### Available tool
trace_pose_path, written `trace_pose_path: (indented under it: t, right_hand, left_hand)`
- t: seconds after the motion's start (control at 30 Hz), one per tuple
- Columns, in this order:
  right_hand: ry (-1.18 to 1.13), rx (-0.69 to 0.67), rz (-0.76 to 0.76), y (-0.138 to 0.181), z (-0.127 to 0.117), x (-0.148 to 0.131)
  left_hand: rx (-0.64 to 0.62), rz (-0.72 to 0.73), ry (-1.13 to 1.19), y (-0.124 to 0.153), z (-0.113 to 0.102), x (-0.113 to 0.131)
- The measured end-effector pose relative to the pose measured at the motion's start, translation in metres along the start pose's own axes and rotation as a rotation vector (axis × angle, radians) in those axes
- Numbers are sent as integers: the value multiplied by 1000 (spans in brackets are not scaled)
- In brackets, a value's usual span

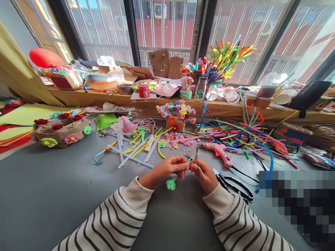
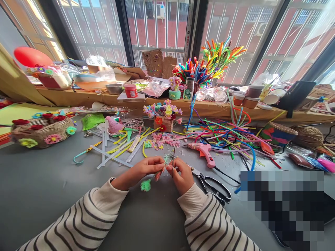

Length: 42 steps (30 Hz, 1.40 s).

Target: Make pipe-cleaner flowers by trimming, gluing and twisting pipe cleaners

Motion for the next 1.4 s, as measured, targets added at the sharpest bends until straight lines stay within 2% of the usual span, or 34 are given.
trace_pose_path:
  t: [0.1,0.3,0.5,0.63,0.83,1.0,1.17,1.33,1.4]
  right_hand:
    - [-19,8,-21,0,0,0]
    - [83,63,45,0,-1,-1]
    - [89,59,83,1,-1,1]
    - [51,48,57,0,-1,2]
    - [-92,-33,-18,1,2,0]
    - [-90,-60,-19,1,2,-1]
    - [-41,-36,-6,1,1,-1]
    - [-73,50,97,1,-2,3]
    - [-91,57,114,1,-3,5]
  left_hand:
    - [-17,1,7,1,0,-1]
    - [-6,27,-6,1,-1,-1]
    - [0,14,-2,1,-1,-1]
    - [2,10,-8,1,0,1]
    - [-77,-24,-3,4,-1,5]
    - [-145,-17,33,9,-5,5]
    - [-134,-8,81,11,-11,4]
    - [-156,-18,85,11,-12,3]
    - [-126,-23,81,11,-11,4]
Point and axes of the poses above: each hand's wrist, its own y-axis away from the middle knuckle, its own z-axis out of the palm, x = y × z, the point moved 1 cm from there along -y, towards the middle knuckle, and after that the axes turned 14 degrees about -x, right-handed, at the moved point
